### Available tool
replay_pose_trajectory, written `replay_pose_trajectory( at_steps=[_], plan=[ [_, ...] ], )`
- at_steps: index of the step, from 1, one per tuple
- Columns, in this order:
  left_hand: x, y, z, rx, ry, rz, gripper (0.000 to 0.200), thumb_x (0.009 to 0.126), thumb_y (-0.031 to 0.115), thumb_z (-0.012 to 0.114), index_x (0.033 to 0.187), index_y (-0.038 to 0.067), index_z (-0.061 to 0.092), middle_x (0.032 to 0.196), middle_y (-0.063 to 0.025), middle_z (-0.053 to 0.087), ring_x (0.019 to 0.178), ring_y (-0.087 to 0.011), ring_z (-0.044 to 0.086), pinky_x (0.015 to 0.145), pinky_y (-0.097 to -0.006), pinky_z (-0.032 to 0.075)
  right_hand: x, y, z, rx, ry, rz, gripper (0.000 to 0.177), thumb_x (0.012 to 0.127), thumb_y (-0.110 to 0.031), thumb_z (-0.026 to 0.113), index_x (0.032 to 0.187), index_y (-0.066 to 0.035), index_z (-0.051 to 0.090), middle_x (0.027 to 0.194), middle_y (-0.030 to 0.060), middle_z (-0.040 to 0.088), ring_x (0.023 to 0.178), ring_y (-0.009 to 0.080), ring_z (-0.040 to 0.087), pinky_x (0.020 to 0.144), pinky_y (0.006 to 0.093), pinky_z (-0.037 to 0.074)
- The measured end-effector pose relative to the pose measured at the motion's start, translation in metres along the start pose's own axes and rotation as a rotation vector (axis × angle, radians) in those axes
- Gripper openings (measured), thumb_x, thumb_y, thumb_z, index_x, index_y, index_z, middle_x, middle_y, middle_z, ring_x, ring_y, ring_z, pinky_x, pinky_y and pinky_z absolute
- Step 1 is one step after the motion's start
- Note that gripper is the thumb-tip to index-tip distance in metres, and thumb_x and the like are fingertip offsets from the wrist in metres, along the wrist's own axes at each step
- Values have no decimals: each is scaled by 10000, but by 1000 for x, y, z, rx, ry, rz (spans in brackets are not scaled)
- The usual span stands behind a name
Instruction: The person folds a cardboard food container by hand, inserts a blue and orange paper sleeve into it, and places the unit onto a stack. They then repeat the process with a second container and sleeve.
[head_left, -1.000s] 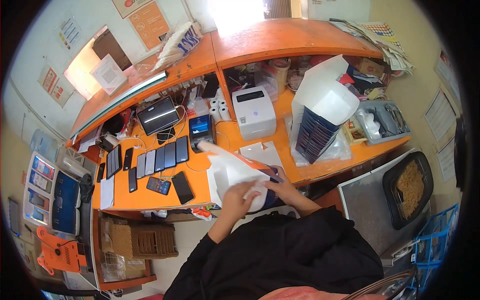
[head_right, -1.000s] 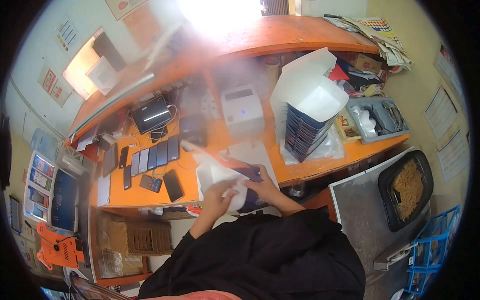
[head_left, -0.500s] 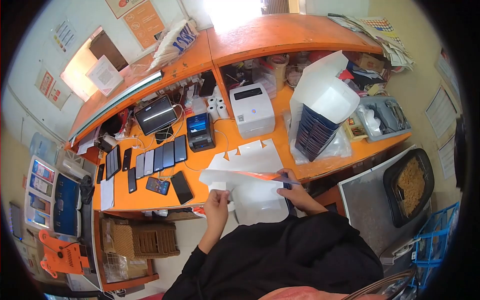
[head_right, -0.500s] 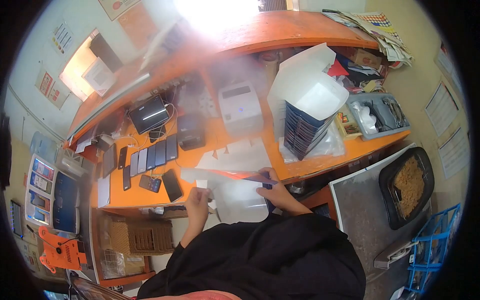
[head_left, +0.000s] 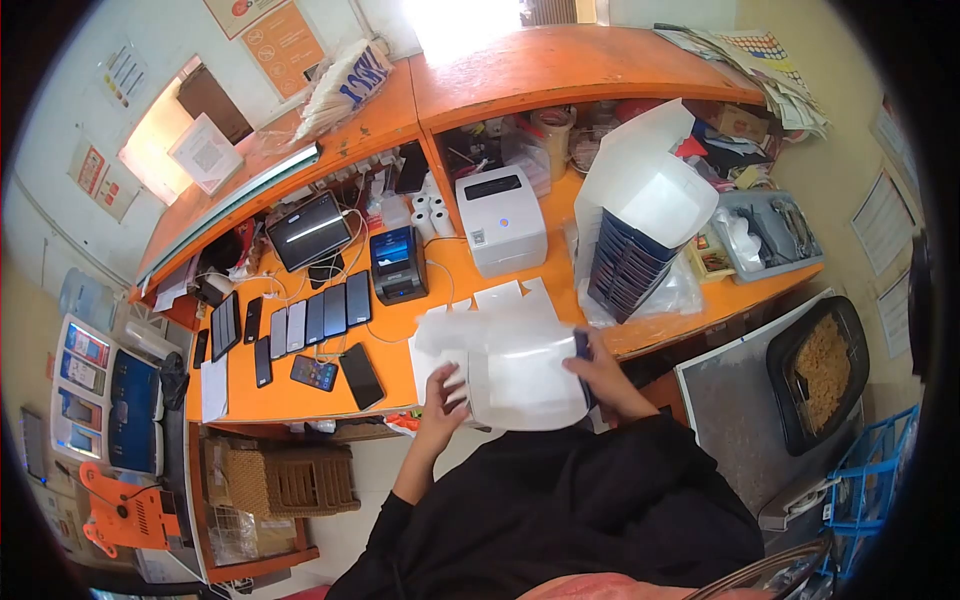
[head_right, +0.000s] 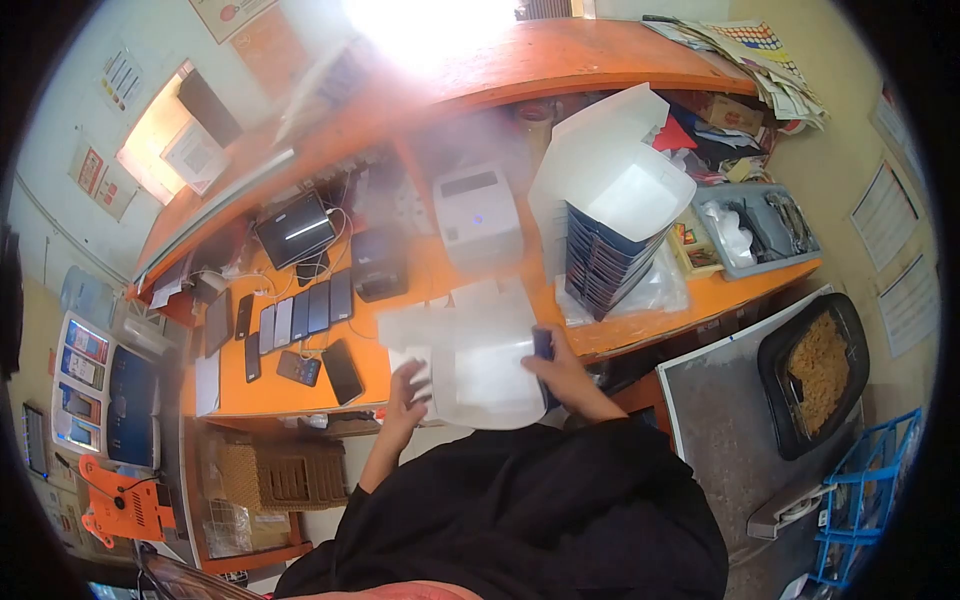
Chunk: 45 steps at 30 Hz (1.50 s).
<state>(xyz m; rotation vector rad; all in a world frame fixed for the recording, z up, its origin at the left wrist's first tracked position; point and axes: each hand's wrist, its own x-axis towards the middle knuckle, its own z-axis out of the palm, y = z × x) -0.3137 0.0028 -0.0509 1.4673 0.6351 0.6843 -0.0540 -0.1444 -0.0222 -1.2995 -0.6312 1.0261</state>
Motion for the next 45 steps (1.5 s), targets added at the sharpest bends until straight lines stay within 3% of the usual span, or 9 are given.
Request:
replay_pose_trajectory(
  at_steps=[4, 12, 15, 20, 27, 32, 37, 42, 45],
  plan=[
    [10, 52, 12, 293, -322, 254, 1489, 477, 569, 911, 1516, 90, -42, 1527, -146, 170, 1412, -280, 250, 1149, -410, 245, 5, -41, 1, 272, -169, 189, 737, 865, -250, 644, 1442, -63, 227, 1341, 162, 427, 1239, 244, 454, 1017, 358, 412],
    [34, 69, 40, -169, -186, 236, 1385, 551, 480, 910, 1492, 83, -25, 1490, -147, 184, 1424, -282, 197, 1151, -433, 214, -21, -89, -9, -236, -436, -603, 1247, 702, -377, 854, 1520, -96, -45, 1548, 166, 116, 1458, 272, 53, 1175, 417, 117],
    [38, 86, 59, -100, -194, 283, 1373, 595, 452, 889, 1471, 84, -102, 1491, -179, 145, 1430, -315, 146, 1142, -465, 195, -39, -120, -9, -184, -296, -341, 1296, 632, -283, 901, 1521, -105, -25, 1542, 161, 131, 1454, 277, 67, 1175, 407, 80],
    [64, 102, 84, -10, -368, 559, 1368, 625, 362, 870, 1441, 89, -192, 1476, -230, 130, 1421, -355, 122, 1125, -500, 183, -59, -158, -45, -240, -200, -533, 1181, 686, -337, 849, 1520, -77, 54, 1538, 162, 159, 1433, 288, 165, 1160, 421, 140],
    [118, 132, 188, 333, -261, 887, 1319, 614, 345, 877, 1438, 34, -105, 1425, -245, 223, 1350, -368, 260, 1084, -493, 265, -77, -235, -48, -1686, 178, -1016, 866, 786, -639, 610, 1390, -45, 435, 1450, 163, 412, 1362, 413, 302, 1103, 490, 243],
    [144, 123, 240, 580, -299, 942, 1220, 640, 387, 837, 1389, -94, 3, 1378, -299, 281, 1288, -428, 335, 1089, -499, 255, -49, -236, -44, -1577, 117, -785, 399, 798, -393, 696, 1085, -121, 644, 977, 65, 679, 713, 280, 668, 598, 375, 492],
    [152, 144, 257, 313, -233, 986, 1295, 668, 474, 821, 1401, -112, -72, 1444, -370, 174, 1294, -470, 317, 1111, -517, 216, -38, -272, -87, -1170, 105, -763, 253, 800, -223, 726, 894, 8, 683, 692, 105, 644, 618, 217, 638, 571, 324, 481],
    [182, 117, 260, 883, -173, 1045, 364, 778, 319, 728, 1059, 98, 661, 1142, -82, 608, 1193, -318, 481, 1082, -516, 323, -20, -314, -108, -717, 101, -583, 219, 794, -162, 736, 869, 38, 686, 688, 64, 648, 608, 70, 543, 591, 271, 463],
    [188, 115, 260, 840, -200, 1082, 355, 750, 277, 756, 1023, 83, 638, 989, -75, 619, 1025, -298, 550, 989, -463, 401, 11, -316, -105, -863, 44, -617, 243, 788, -185, 734, 891, 32, 692, 692, 86, 653, 593, 90, 568, 590, 273, 471]
  ],
)
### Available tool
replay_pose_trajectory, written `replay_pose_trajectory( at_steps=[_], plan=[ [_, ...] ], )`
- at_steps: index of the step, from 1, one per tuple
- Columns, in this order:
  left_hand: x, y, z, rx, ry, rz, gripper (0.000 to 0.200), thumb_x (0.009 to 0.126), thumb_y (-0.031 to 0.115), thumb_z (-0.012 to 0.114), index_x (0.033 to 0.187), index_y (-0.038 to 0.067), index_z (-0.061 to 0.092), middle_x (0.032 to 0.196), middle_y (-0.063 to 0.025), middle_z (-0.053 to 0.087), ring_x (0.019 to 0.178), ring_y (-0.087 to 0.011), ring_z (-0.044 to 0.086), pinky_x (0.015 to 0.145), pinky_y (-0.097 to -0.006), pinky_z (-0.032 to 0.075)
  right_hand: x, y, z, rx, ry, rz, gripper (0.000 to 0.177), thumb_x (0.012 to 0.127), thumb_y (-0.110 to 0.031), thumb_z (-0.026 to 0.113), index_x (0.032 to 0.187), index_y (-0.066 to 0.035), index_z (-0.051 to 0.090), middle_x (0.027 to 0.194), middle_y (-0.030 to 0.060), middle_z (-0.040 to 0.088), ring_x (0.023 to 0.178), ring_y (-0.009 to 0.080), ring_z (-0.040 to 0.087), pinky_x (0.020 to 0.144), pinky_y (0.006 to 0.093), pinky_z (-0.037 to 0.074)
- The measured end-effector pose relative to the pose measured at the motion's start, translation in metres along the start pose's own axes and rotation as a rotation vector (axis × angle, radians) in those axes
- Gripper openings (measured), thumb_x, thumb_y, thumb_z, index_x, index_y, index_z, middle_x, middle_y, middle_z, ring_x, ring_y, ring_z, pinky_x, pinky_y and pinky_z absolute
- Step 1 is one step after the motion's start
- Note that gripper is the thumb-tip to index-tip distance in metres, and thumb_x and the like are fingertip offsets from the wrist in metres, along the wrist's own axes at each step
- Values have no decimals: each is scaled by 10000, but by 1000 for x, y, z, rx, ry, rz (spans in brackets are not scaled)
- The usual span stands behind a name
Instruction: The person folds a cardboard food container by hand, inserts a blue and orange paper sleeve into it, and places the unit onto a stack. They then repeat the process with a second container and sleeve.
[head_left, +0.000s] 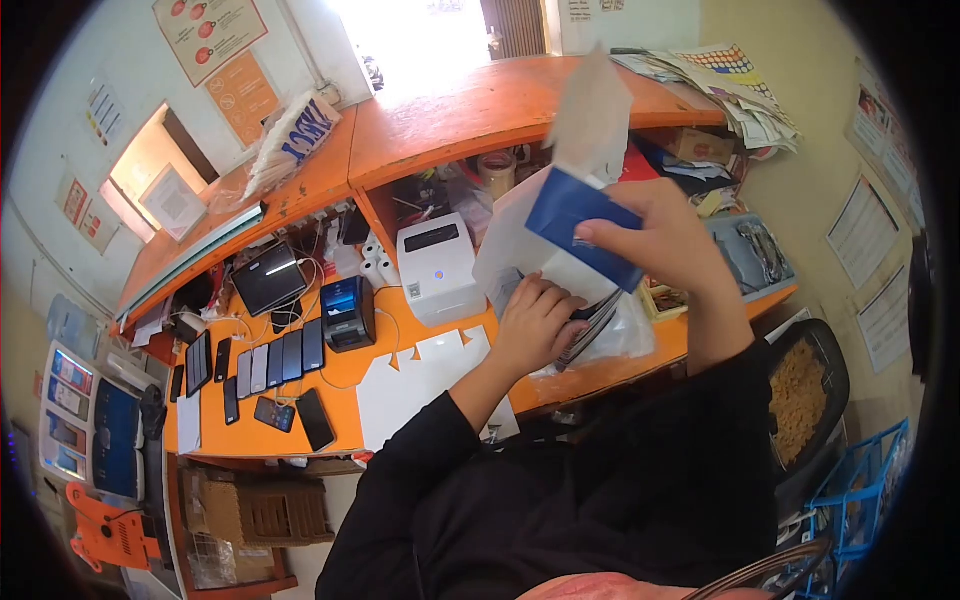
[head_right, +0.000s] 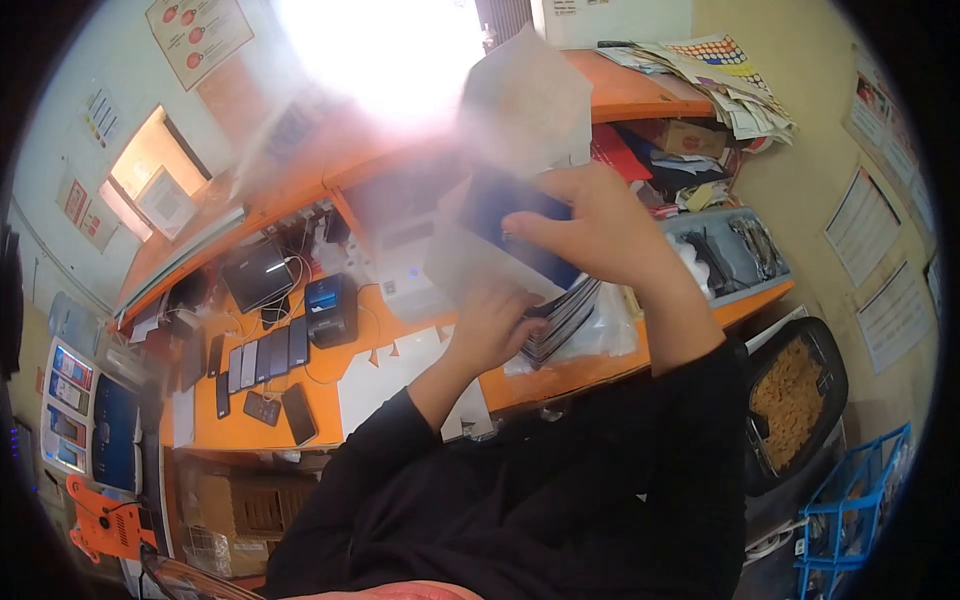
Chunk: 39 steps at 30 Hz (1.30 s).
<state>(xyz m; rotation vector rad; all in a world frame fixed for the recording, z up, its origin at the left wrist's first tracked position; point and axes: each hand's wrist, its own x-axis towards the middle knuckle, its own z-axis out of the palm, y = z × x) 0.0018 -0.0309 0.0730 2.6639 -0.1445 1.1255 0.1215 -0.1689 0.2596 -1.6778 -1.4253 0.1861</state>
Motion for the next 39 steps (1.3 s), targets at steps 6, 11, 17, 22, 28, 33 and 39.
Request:
replay_pose_trajectory(
  at_steps=[6, 11, 17, 22, 28, 33, 39],
  plan=[
    [1, -4, -6, -103, 151, -45, 285, 674, 158, 798, 874, 62, 619, 863, -69, 590, 845, -290, 559, 749, -387, 418, 22, 60, 59, -618, -53, -130, 255, 802, -277, 693, 865, -30, 702, 746, 154, 676, 710, 309, 668, 667, 413, 516],
    [-1, 1, -1, -126, 226, -56, 256, 649, 120, 796, 837, 66, 631, 819, -59, 591, 826, -275, 559, 746, -384, 412, 17, 67, 83, -737, -196, 15, 223, 808, -290, 671, 848, -72, 699, 739, 153, 666, 750, 359, 653, 690, 458, 514],
    [-6, -3, 3, -163, 237, -17, 247, 613, 31, 746, 832, 59, 636, 816, -56, 597, 810, -280, 548, 753, -399, 406, 2, 75, 102, -723, -103, 15, 246, 868, -305, 603, 811, -78, 677, 704, 149, 651, 724, 355, 649, 644, 458, 501],
    [-11, -14, 21, -183, 293, -6, 241, 595, -41, 674, 818, 40, 627, 832, -65, 602, 819, -298, 543, 758, -416, 408, -11, 64, 97, -607, -146, -12, 384, 932, -401, 497, 836, -61, 646, 739, 170, 649, 735, 371, 640, 643, 473, 483],
    [-14, -15, 19, -223, 307, 26, 255, 624, -11, 706, 850, 39, 600, 894, -96, 599, 835, -313, 547, 765, -424, 417, -27, 66, 104, -552, -180, 30, 448, 933, -475, 475, 934, -43, 592, 821, 176, 659, 757, 383, 637, 666, 483, 475],
    [-59, -4, 0, -146, 388, -113, 310, 705, 103, 773, 937, 49, 576, 1009, -119, 591, 913, -320, 553, 794, -426, 428, -30, 52, 101, -563, -126, -40, 395, 905, -444, 556, 972, -55, 568, 831, 165, 665, 768, 370, 644, 658, 470, 481],
    [-217, -32, -25, -194, -727, -578, 600, 725, 302, 787, 1210, 24, 567, 1320, -184, 508, 1231, -419, 462, 1021, -450, 409, -35, 48, 108, -710, -250, 125, 389, 840, -354, 677, 1079, -61, 586, 849, 139, 673, 780, 335, 653, 666, 446, 495]
  ],
)
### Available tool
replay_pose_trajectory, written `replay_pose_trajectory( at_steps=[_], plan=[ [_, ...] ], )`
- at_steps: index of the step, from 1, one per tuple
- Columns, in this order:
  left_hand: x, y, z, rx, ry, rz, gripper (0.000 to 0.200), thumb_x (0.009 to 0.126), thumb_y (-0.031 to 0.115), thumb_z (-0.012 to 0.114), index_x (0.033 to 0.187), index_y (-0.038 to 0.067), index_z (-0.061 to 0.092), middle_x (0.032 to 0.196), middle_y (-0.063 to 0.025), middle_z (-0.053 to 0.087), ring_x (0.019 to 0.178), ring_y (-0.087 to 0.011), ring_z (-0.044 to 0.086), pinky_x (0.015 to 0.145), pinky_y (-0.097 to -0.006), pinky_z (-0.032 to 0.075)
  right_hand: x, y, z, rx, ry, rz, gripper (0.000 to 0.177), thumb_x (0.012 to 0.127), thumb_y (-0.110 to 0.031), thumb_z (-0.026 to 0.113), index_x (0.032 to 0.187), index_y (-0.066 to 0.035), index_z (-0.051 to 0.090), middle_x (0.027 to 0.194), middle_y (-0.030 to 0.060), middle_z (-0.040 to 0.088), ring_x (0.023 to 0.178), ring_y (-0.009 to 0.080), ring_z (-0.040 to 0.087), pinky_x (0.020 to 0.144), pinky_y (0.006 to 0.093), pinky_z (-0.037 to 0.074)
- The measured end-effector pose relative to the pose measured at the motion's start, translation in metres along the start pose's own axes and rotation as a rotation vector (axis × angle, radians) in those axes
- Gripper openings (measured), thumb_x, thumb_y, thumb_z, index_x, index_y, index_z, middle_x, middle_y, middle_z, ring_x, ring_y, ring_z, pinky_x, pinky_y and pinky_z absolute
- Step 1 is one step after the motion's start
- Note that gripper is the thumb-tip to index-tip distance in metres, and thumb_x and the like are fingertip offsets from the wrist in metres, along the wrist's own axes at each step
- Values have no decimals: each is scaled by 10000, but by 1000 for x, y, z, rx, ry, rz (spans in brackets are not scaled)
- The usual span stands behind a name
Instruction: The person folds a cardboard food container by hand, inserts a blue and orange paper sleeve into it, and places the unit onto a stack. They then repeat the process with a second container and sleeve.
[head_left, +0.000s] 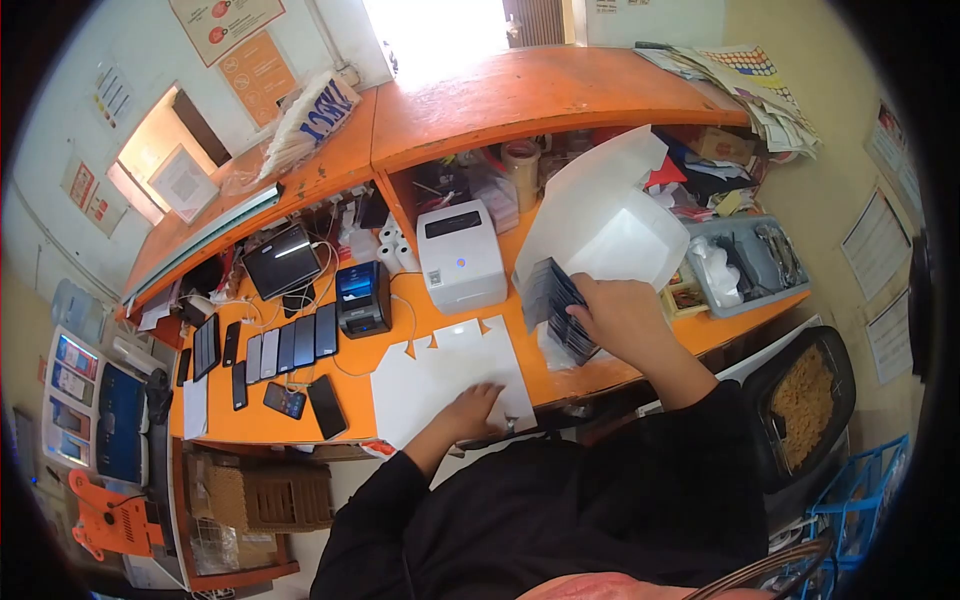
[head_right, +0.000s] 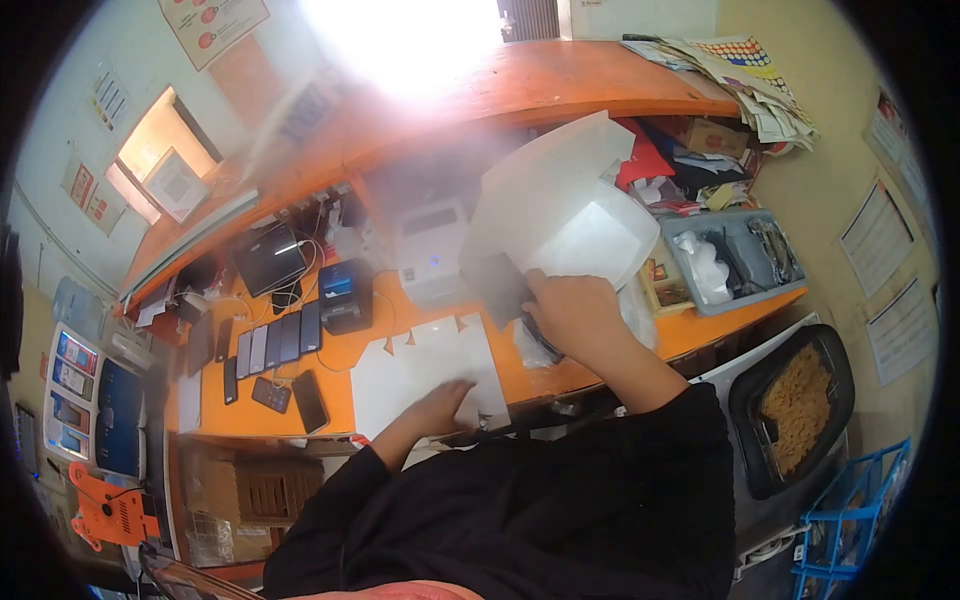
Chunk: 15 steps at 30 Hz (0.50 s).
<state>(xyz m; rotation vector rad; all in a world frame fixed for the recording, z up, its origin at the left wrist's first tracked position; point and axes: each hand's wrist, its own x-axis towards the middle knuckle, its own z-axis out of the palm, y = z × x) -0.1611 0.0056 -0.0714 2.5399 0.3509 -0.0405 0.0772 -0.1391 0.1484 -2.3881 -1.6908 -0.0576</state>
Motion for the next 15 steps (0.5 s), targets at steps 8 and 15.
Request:
replay_pose_trajectory(
  at_steps=[8, 15],
  plan=[
    [-38, -55, 26, -19, -242, -98, 565, 766, 331, 757, 1243, 70, 602, 1456, -151, 436, 1359, -410, 370, 1070, -415, 394, -15, -42, -7, 224, 694, -229, 336, 824, -185, 690, 1129, -71, 607, 1089, 98, 656, 872, 280, 646, 700, 372, 485],
    [-32, -92, 25, -492, -158, -190, 257, 864, 276, 693, 991, 55, 722, 1085, -138, 665, 1016, -255, 600, 869, -336, 467, -32, -91, 39, 628, 392, -417, 243, 805, -49, 699, 1045, -30, 661, 1117, 129, 662, 921, 293, 674, 779, 347, 534]
  ],
)
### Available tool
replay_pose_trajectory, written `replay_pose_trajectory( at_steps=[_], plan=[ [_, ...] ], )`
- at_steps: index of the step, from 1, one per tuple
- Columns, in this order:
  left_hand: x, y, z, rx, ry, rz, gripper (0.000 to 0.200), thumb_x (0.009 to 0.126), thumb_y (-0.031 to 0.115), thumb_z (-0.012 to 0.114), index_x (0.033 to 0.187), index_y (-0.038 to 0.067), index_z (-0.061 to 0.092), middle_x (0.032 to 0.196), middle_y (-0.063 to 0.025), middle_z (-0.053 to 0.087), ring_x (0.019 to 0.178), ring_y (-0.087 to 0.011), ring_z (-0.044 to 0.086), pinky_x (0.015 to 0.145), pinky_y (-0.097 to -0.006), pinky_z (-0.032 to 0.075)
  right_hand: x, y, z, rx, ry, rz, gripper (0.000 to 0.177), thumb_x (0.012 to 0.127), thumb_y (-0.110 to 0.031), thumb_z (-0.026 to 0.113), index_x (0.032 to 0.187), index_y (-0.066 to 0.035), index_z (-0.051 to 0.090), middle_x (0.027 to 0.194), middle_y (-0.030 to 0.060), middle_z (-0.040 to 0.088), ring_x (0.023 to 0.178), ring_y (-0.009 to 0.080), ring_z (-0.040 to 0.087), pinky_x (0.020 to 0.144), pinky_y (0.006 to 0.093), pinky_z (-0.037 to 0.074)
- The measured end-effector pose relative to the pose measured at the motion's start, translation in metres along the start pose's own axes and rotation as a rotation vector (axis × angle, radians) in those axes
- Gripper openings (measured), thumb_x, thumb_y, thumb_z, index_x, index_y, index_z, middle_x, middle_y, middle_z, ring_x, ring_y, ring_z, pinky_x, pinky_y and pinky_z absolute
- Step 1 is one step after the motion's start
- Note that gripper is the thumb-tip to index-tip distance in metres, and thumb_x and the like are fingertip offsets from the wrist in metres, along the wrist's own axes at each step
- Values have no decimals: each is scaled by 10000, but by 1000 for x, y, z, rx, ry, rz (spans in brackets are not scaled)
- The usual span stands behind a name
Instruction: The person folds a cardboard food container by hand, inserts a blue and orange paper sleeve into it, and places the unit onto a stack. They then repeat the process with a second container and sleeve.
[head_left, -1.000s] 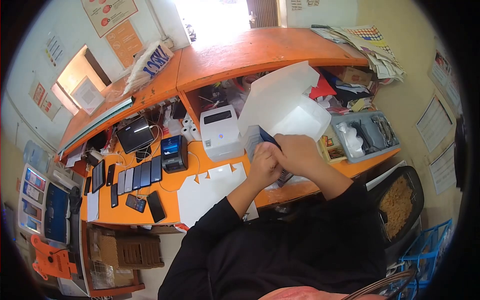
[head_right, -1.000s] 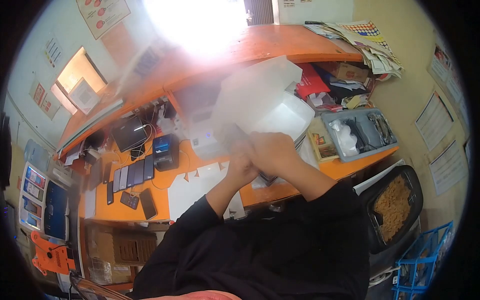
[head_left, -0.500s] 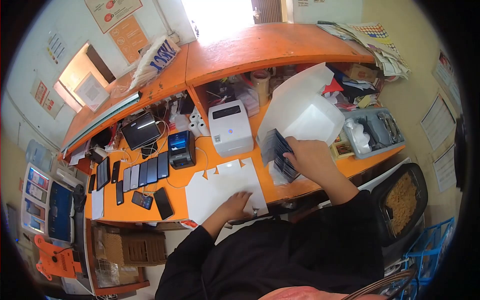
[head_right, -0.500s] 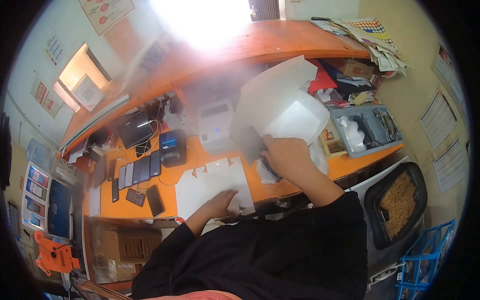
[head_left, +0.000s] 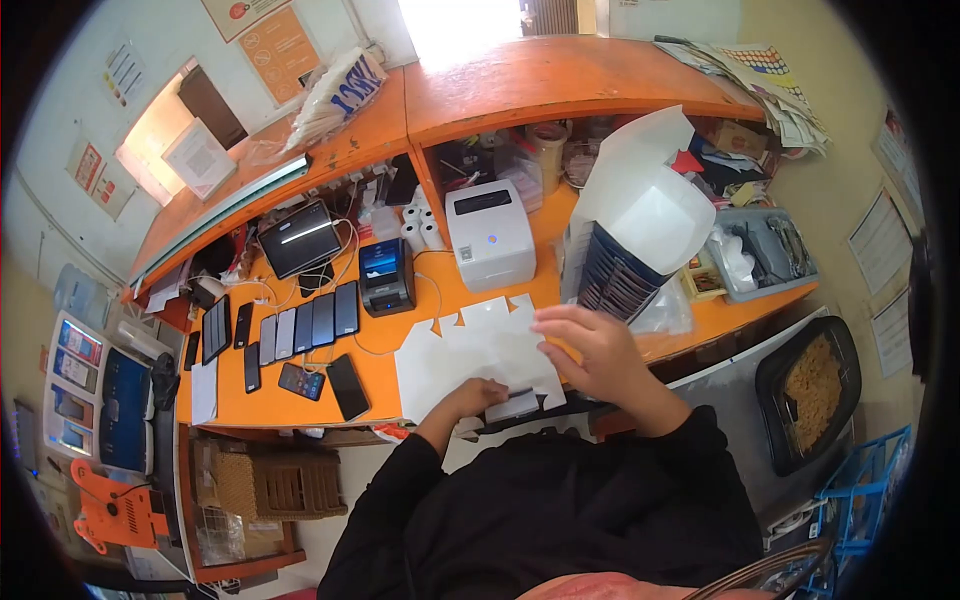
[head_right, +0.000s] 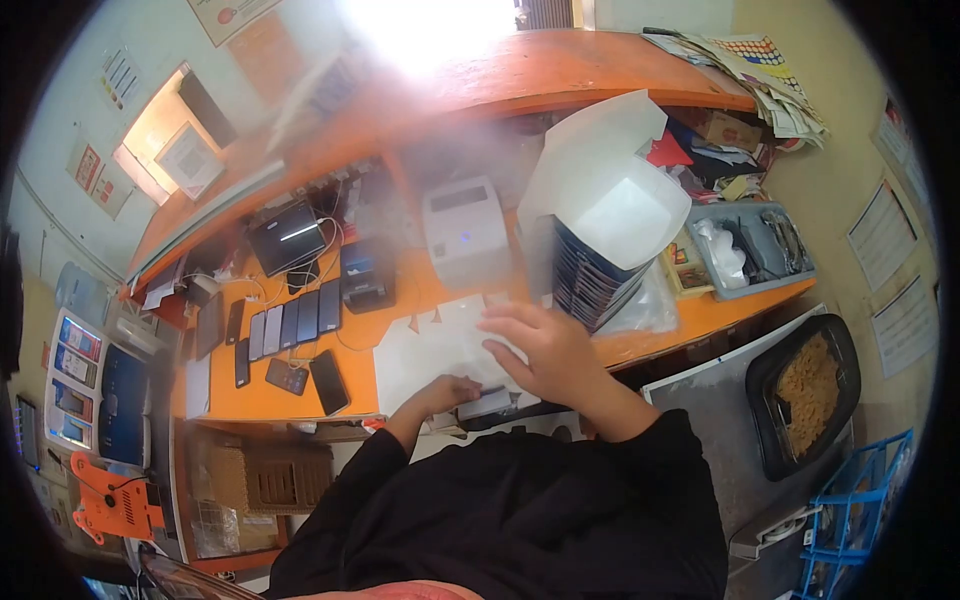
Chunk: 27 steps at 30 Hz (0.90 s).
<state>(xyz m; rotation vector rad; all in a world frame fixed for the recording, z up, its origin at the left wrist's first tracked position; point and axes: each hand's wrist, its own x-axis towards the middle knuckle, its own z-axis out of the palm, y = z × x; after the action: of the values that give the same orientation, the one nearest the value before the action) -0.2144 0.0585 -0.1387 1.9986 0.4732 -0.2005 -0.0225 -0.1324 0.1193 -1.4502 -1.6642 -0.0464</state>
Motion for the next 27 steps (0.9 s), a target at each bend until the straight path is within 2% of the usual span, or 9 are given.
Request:
replay_pose_trajectory(
  at_steps=[2, 3, 6, 9, 12, 15, 18, 22, 27],
  plan=[
    [-1, 7, -6, -104, 35, -188, 244, 887, 282, 682, 953, 52, 728, 885, -81, 696, 810, -170, 607, 758, -298, 471, -12, 16, 25, 129, -101, 14, 239, 823, -67, 694, 1058, -35, 667, 1126, 125, 663, 920, 285, 676, 782, 344, 532],
    [-3, 3, -3, -189, 155, -113, 253, 892, 278, 690, 932, 30, 722, 706, 1, 631, 659, -112, 522, 646, -277, 436, -17, 21, 34, 194, -181, 85, 252, 849, -107, 690, 1092, -42, 669, 1147, 132, 661, 996, 266, 660, 847, 346, 514],
    [-11, -3, -7, -416, 263, -103, 228, 886, 253, 705, 880, 25, 717, 734, 11, 637, 663, -101, 535, 631, -270, 437, -32, 36, 62, 324, -240, 370, 276, 848, -141, 704, 1104, -44, 667, 1153, 129, 660, 1108, 282, 611, 955, 377, 459],
    [-28, -3, -17, -635, 372, -148, 187, 891, 224, 707, 855, 40, 707, 748, 14, 642, 679, -81, 552, 635, -239, 436, -52, 52, 90, 119, -36, 312, 308, 836, -197, 709, 1102, -48, 669, 1119, 141, 666, 1111, 335, 580, 974, 417, 431],
    [-36, 0, -16, -970, 524, -92, 175, 905, 211, 690, 849, 45, 698, 773, -3, 661, 715, -73, 577, 667, -215, 451, -57, 61, 107, 180, 10, 188, 267, 786, -202, 752, 1006, -63, 695, 1043, 117, 682, 1062, 343, 589, 930, 407, 442],
    [-51, 14, -17, -1076, 410, -53, 183, 921, 203, 667, 910, 23, 700, 814, -16, 679, 745, -75, 593, 705, -222, 472, -57, 71, 127, 44, 181, 164, 171, 750, -187, 771, 856, -74, 698, 915, 76, 683, 983, 308, 600, 825, 390, 453],
    [-68, 49, -20, -658, 333, -56, 213, 932, 210, 655, 962, 4, 696, 838, -13, 683, 759, -74, 594, 724, -229, 477, -42, 51, 140, 285, 208, 335, 122, 744, -166, 763, 742, -84, 672, 782, 37, 644, 891, 269, 596, 765, 387, 428],
    [-72, 49, -18, -720, 338, 95, 218, 958, 182, 617, 998, -21, 689, 843, -8, 677, 769, -64, 588, 725, -213, 468, -32, 26, 142, -8, 39, 147, 78, 735, -154, 747, 748, -119, 679, 785, 30, 585, 804, 263, 546, 776, 391, 397],
    [-84, 54, -22, -735, 305, 156, 206, 969, 166, 598, 997, -16, 690, 860, -1, 675, 773, -54, 574, 721, -202, 458, -26, 18, 134, 68, -133, 8, 58, 733, -163, 737, 753, -144, 686, 844, 14, 570, 881, 256, 513, 782, 391, 388]
  ],
)
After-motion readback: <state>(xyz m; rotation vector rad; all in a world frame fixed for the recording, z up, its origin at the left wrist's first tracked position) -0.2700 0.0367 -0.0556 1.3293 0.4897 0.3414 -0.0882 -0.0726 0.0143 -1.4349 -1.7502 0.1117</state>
